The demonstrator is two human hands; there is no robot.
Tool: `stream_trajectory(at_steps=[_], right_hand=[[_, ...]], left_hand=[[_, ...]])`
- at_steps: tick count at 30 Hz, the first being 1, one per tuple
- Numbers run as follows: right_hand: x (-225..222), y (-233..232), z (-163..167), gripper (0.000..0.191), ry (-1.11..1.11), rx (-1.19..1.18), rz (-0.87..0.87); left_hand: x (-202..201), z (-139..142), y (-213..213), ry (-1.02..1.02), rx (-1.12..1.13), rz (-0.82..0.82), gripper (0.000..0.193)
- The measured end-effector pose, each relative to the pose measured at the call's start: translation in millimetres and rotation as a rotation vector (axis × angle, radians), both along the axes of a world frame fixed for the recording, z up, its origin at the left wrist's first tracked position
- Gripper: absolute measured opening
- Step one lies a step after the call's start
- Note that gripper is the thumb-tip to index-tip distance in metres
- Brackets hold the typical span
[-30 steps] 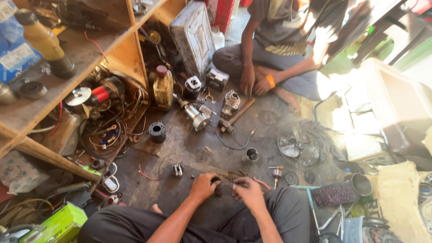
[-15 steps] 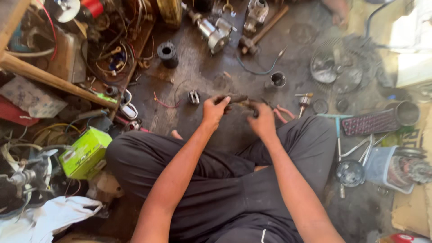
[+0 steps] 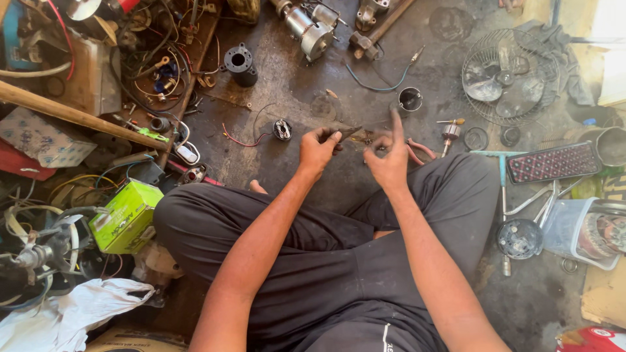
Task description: The person sits cross-legged on the workshop floor and works on a small dark rubber and metal component by hand, pressing and fitting pieces together, turning the part over, and setting it down on the floor before reaching toward other parts nearby.
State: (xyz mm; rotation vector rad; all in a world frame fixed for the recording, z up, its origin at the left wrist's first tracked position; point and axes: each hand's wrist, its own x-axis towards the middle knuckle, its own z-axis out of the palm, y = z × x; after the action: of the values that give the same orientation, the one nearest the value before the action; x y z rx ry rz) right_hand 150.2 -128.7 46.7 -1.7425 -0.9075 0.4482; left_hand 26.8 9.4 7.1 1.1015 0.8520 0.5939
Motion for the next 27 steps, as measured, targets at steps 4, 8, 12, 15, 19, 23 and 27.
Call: stream_trajectory(at_steps=[4, 8, 12, 15, 19, 23, 27], right_hand=[[-0.3, -1.3, -4.4, 0.126, 0.034, 0.259, 0.319], [-2.2, -1.9, -4.4, 0.11, -0.065, -0.181, -0.149], [3.1, -2.4, 2.3, 0.116, 0.251, 0.067, 0.164], [-1.1, -2.5, 7.0, 0.126, -0.119, 0.127, 0.233], [-7.9, -2.0, 7.3, 0.108, 0.147, -0.307, -0.129], [-0.5, -4.3, -3.6, 0.123, 0.124, 0.062, 0.158], [11.0, -13.7, -21.6, 0.133, -0.331, -0.123, 0.217]], left_hand=[[1.4, -0.8, -1.4, -0.014, -0.003, -0.039, 0.02], [0.4, -1.3, -2.6, -0.004, 0.004, -0.05, 0.02], [2.0, -1.2, -3.4, 0.003, 0.021, -0.081, 0.018], [1.6, 0.5, -4.4, -0.004, 0.022, -0.089, 0.017], [0.3, 5.2, -4.4, -0.026, 0.013, -0.092, 0.016], [0.7, 7.6, -4.0, 0.004, 0.027, -0.124, 0.016], [-2.7, 2.7, 1.4, -0.02, -0.035, -0.177, 0.018]])
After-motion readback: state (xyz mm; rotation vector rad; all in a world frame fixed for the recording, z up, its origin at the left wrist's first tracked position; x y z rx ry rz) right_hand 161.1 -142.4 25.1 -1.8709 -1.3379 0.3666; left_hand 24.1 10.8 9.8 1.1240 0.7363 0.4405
